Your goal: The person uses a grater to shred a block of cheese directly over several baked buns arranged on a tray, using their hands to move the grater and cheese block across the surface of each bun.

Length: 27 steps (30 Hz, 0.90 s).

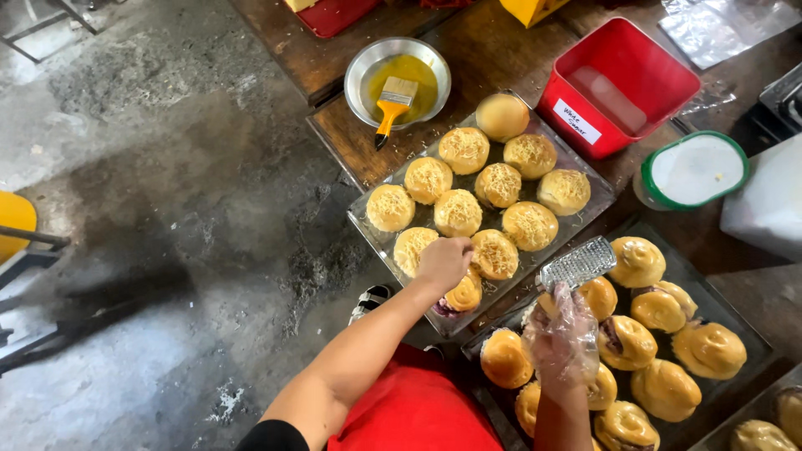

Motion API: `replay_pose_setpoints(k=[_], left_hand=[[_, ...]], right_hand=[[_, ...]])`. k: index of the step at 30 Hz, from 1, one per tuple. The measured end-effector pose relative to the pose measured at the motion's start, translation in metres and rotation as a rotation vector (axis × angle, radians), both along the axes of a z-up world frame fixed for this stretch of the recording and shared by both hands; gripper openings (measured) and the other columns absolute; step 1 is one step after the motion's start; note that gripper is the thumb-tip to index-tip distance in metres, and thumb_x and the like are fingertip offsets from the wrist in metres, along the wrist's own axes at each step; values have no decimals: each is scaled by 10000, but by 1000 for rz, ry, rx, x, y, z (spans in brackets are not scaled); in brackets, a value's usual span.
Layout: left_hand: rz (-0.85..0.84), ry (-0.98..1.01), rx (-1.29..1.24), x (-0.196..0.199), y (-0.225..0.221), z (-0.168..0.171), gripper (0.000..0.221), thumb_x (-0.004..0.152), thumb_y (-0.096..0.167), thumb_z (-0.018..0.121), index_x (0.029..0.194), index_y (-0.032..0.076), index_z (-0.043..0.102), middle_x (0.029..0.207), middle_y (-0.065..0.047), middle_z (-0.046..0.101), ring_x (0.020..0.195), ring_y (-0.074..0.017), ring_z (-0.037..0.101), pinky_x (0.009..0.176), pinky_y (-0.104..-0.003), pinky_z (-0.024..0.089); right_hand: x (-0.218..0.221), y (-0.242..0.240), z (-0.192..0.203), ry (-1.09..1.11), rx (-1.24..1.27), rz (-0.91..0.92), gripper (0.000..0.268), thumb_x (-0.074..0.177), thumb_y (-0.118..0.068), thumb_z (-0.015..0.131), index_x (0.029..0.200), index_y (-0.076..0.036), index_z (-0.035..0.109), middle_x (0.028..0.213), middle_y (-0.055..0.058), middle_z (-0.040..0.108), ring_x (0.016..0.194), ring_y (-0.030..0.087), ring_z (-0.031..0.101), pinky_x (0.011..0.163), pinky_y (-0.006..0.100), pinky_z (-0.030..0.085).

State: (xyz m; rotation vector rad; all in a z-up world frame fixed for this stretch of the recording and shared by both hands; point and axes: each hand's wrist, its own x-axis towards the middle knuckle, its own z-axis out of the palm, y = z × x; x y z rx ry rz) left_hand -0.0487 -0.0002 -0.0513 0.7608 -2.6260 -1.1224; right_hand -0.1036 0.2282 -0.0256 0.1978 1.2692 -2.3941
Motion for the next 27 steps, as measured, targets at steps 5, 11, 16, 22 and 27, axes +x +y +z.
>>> replay_pose_setpoints(k=[5, 11, 16, 22, 27], left_hand=[[-21, -62, -48, -7, -2, -8, 184, 920, 274, 672, 1020, 155, 769, 907, -160, 741, 896, -377, 698, 782, -496, 539], [-67, -27, -33, -12, -2, -11, 176, 928, 243, 661, 1028, 144, 767, 940, -155, 746, 929, -365, 696, 818, -483, 533], [-92, -89, -55, -20, -1, -16, 154, 935, 223, 657, 984, 105, 743, 922, -162, 734, 948, -363, 691, 832, -483, 527], [-102, -72, -99, -25, -1, -30, 146, 919, 186, 642, 952, 72, 728, 916, -183, 733, 934, -378, 693, 829, -496, 527], [-132, -107, -143, -31, -1, -50, 150, 915, 124, 585, 921, 56, 719, 917, -198, 737, 934, -382, 705, 840, -498, 536]], right_hand=[[5, 11, -1, 104, 24, 29, 146, 1030, -199, 650, 1100, -97, 574, 828, -13, 558, 680, 67, 508, 578, 225, 441], [3, 16, -8, 129, -93, 39, 220, 1024, -161, 687, 1178, -63, 564, 929, 7, 594, 761, 76, 552, 644, 221, 471], [1, 14, -17, 164, -81, 33, 221, 1044, -152, 717, 1191, -40, 595, 986, 55, 637, 775, 107, 599, 637, 236, 495], [1, 11, -21, 148, -122, 38, 196, 1008, -158, 703, 1130, -38, 607, 965, 55, 649, 740, 94, 623, 608, 223, 506], [-2, 7, -22, 92, -33, 30, 169, 1038, -184, 709, 1070, -65, 594, 846, 27, 600, 649, 86, 551, 539, 227, 443]])
